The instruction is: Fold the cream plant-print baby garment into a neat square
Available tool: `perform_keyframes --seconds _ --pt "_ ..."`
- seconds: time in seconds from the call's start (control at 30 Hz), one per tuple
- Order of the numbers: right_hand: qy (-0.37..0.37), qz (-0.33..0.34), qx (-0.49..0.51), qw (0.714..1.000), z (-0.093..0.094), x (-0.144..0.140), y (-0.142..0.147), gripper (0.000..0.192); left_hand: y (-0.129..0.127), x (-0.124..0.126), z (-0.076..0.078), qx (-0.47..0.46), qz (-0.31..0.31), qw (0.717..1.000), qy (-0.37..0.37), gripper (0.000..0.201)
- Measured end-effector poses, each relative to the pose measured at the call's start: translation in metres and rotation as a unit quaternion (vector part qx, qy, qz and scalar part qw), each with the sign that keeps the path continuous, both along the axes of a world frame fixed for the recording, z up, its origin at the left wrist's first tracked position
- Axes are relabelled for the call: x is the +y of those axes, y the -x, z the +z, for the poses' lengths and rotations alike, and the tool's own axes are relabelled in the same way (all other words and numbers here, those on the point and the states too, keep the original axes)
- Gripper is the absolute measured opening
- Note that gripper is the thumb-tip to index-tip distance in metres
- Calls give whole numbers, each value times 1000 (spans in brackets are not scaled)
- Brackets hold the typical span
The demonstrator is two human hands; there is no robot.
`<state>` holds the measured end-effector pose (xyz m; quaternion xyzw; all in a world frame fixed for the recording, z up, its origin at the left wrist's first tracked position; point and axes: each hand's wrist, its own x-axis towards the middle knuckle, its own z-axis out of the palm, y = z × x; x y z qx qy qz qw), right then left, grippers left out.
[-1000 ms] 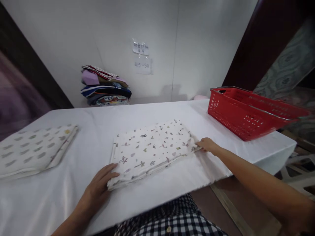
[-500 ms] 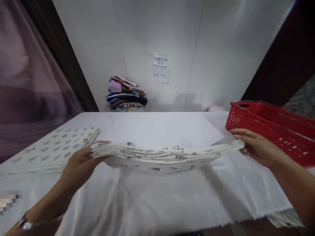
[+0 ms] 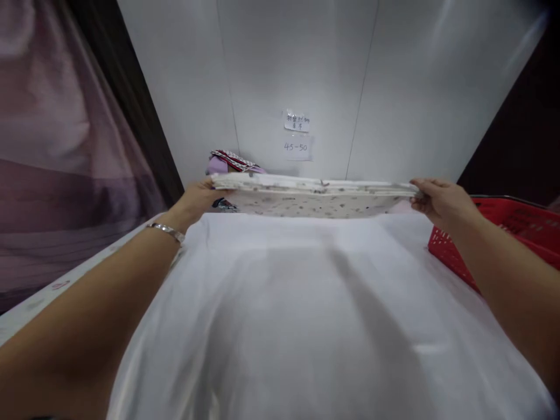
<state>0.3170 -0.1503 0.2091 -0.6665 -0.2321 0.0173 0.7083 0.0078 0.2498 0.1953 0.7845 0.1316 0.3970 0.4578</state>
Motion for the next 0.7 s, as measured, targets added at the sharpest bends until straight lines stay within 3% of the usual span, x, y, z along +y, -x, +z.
perform_keyframes --seconds 0.07,0.13,0.23,0.3,0.37,0.5,0.7 --pt "36 -8 60 997 -37 -3 4 2 9 -3 -35 79 -6 997 4 60" --pt "94 -17 116 989 -89 -6 13 2 19 -11 -84 135 9 991 7 69" --pt "186 -7 209 960 -169 -14 33 6 35 -30 -157 224 8 974 -24 65" --pt "201 9 240 950 -204 -23 46 11 46 -41 -190 242 11 970 -24 63" --pt "177 18 243 954 -219 -35 57 17 58 -46 -206 235 27 971 -42 59" --pt "154 12 216 964 -216 -62 78 31 88 -50 -207 211 32 971 -112 42" --pt "310 9 177 934 -227 -79 108 36 115 -69 -225 233 -4 966 -108 37"
